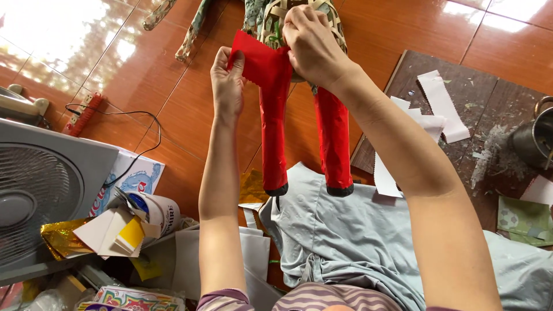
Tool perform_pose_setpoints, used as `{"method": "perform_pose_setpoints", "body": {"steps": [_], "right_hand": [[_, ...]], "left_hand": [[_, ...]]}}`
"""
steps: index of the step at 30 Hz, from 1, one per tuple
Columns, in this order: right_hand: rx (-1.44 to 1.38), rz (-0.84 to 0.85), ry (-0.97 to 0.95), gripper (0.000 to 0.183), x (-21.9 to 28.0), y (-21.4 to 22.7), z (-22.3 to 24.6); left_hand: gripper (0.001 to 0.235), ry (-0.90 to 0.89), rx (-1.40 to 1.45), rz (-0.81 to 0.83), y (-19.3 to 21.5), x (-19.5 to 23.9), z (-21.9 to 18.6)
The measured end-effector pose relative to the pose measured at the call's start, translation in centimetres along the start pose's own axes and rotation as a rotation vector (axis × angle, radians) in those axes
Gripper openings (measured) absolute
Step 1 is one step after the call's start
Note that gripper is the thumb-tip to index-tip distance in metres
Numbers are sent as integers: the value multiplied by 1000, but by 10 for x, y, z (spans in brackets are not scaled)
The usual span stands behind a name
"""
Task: Applying colored paper strips onto a bamboo animal craft frame using glue and a brush.
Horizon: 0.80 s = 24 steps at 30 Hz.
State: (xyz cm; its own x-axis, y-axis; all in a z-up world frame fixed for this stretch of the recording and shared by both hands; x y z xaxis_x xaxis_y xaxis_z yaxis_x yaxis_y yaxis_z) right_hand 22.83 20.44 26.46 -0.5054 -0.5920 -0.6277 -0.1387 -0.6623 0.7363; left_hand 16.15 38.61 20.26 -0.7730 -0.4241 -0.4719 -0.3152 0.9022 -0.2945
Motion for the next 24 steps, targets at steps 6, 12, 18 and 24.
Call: {"method": "perform_pose_setpoints", "body": {"steps": [6,12,18,24], "right_hand": [[53,-38,-19,20,-4,-2,-2],[39,26,-50,19,-12,-14,-10],[120,-4,-32,10,-13,-22,-15],[87,0,-19,13,-15,-16,-13]], "left_hand": [[20,-18,29,54,-3,-4,1],[19,-10,-105,66,15,-14,27],[16,37,-91,-24,26,-18,55],[14,-78,-152,3,16,-15,59]]}}
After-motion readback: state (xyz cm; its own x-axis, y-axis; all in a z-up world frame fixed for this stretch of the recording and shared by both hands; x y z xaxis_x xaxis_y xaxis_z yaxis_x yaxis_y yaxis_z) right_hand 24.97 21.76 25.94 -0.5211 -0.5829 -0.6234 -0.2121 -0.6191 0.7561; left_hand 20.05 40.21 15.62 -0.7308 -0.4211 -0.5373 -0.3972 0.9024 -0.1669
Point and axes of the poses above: each hand's wrist, its own x-axis away from the middle knuckle, its own y-axis out of the back of the hand, z = x × y, the point moved 8 cm from there along -x, towards the middle knuckle, and after that the axes turned 14 degrees about -y, right-handed, at the moved point
